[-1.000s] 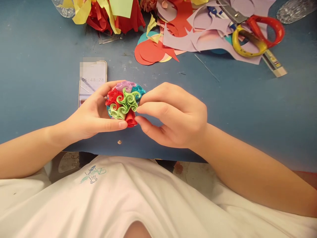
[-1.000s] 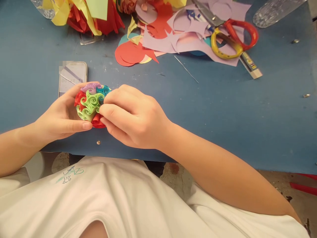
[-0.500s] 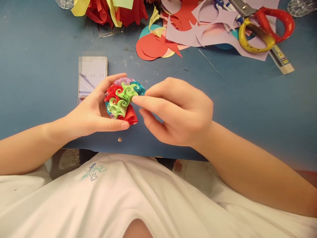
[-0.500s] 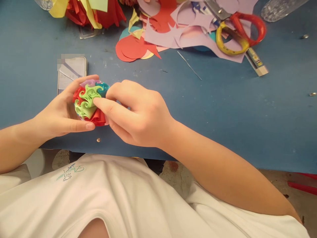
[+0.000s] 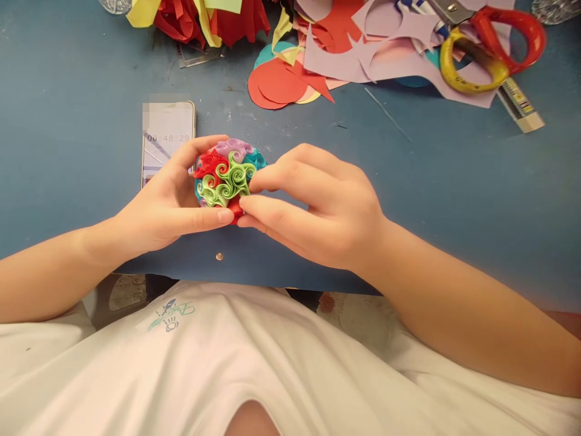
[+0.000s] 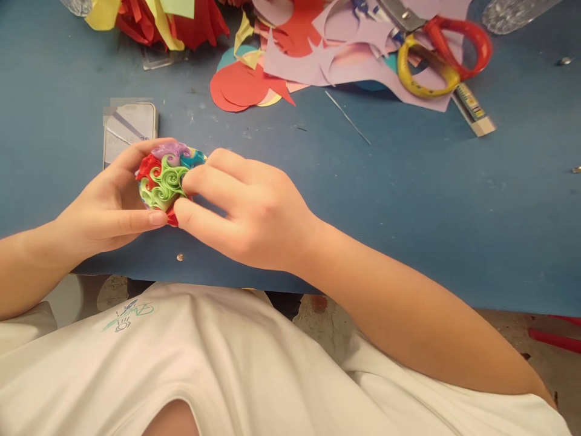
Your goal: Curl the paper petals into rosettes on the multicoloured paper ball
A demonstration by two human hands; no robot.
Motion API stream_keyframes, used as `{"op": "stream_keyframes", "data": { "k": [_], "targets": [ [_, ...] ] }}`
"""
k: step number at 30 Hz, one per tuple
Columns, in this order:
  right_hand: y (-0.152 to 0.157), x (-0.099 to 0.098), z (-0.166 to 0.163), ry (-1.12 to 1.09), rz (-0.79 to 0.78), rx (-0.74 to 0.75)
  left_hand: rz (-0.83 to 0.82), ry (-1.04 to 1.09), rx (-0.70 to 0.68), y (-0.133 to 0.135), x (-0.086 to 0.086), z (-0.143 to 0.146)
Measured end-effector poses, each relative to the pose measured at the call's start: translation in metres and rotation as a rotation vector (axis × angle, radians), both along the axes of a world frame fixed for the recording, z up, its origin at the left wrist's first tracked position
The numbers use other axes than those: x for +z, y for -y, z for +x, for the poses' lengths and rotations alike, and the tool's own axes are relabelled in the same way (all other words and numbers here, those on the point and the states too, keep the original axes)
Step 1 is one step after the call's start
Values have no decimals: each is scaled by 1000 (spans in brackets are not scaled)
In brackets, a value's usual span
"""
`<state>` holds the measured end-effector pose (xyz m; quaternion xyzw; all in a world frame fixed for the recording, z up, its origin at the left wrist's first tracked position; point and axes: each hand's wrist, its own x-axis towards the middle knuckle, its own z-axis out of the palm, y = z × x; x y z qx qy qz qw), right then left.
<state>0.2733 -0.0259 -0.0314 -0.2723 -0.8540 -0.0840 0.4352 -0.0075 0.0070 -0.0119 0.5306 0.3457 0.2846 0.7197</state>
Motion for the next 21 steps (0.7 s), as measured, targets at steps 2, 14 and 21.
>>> {"op": "stream_keyframes", "data": {
  "k": [2,14,21],
  "targets": [
    [-1,0,1,64,21,-11,-51,14,-43,0,1,1],
    [0,-2,-19,-90,175,-67,-251,108,-193,0,1,6],
    [5,-11,-21,-205,26,-168,-303,70,-116,3,5,4]
  ]
}}
